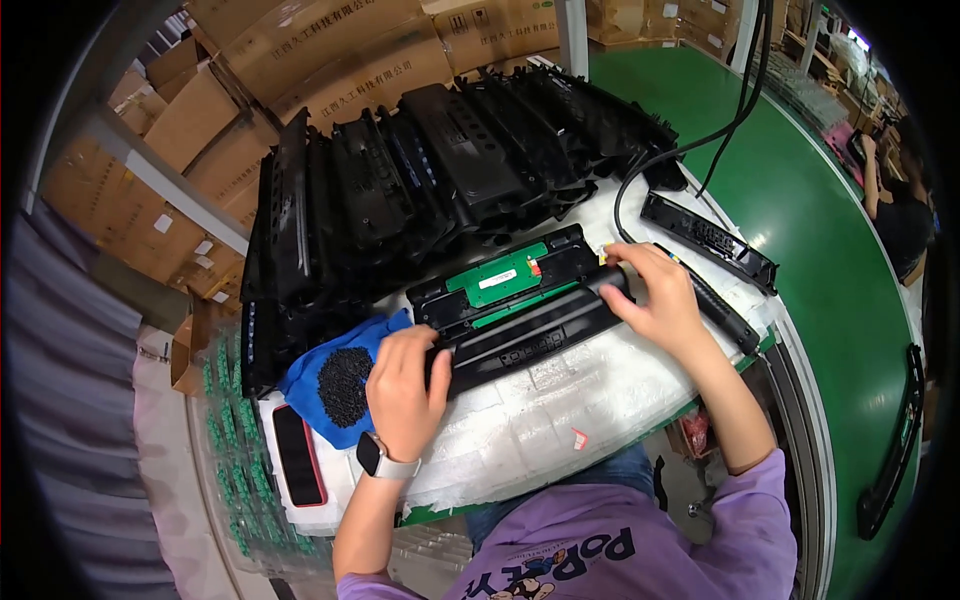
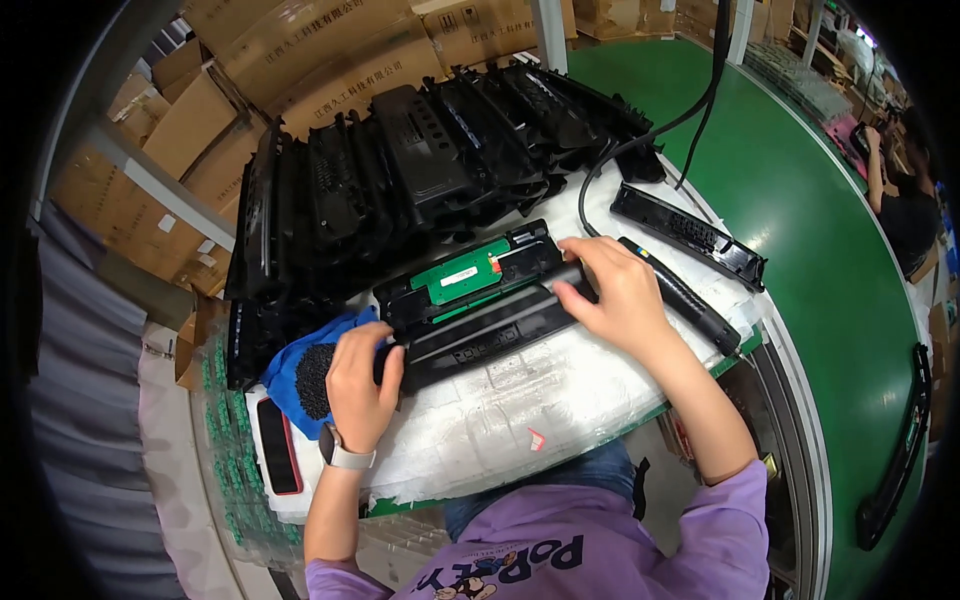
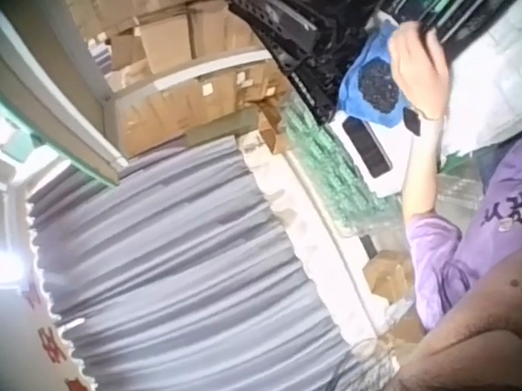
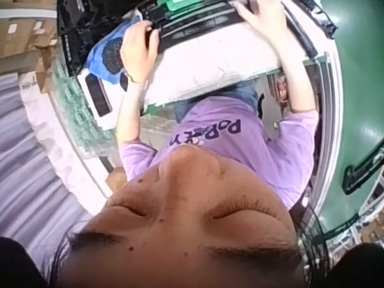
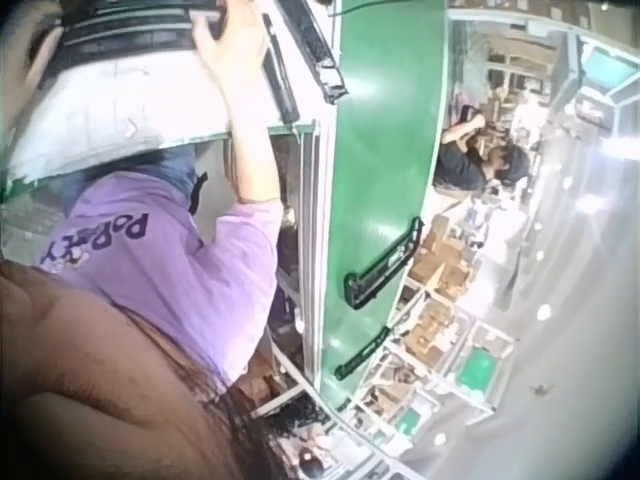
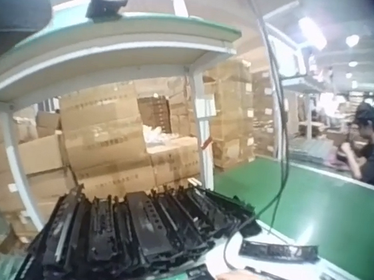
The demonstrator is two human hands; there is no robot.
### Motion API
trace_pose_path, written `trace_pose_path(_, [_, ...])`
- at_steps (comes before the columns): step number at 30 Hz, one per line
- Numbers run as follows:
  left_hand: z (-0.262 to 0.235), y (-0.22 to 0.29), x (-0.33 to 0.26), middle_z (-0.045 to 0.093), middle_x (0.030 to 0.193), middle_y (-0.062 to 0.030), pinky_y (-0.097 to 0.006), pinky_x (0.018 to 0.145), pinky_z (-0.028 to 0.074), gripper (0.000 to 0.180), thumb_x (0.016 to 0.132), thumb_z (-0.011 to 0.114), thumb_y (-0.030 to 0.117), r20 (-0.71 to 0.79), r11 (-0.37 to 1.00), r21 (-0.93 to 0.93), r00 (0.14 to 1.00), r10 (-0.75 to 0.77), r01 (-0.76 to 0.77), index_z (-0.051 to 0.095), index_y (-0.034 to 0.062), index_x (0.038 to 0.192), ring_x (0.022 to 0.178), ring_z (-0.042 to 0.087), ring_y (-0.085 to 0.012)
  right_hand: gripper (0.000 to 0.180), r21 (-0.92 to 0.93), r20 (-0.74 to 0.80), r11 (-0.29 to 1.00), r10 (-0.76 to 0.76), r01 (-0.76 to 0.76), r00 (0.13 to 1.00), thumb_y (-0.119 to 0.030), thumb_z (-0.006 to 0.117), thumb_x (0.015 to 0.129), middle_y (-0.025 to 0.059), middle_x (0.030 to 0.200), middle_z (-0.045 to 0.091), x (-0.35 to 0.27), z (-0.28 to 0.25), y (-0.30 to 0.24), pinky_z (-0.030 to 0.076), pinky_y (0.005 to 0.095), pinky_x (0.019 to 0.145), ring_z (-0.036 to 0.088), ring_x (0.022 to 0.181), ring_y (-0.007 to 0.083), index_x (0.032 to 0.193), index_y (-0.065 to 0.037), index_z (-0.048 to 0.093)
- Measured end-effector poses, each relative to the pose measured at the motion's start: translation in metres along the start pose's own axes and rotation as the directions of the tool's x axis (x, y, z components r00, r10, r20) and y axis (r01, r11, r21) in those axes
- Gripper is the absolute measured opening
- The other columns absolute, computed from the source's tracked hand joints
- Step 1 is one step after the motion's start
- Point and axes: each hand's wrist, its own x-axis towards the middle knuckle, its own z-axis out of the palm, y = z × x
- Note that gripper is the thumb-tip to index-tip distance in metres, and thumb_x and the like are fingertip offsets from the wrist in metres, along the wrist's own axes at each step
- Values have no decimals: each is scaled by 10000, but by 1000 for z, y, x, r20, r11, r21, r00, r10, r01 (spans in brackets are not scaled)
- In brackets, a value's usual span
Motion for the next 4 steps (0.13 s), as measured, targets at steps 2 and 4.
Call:
trace_pose_path(2, [3, -4, -1, 588, 972, -178, -396, 786, 448, 254, 753, 639, 82, -113, 990, 126, 992, -48, 62, 555, -7, 975, 892, 561, -337, 457, -229, -10, 972, 56, -56, 998, -207, 691, 710, 148, 979, 618, 0, 9, -3, 487, 338, 776, 602, 906, 300, 1110, -30, 557])
trace_pose_path(4, [0, -4, -11, 578, 1004, -186, -409, 809, 439, 294, 765, 649, 154, -23, 975, 133, 984, -178, 179, 556, 2, 999, 915, 551, -349, 456, -196, 50, 966, 183, -170, 982, -232, 680, 738, 170, 1019, 603, -8, 14, -1, 483, 354, 806, 587, 963, 320, 1133, -46, 547])
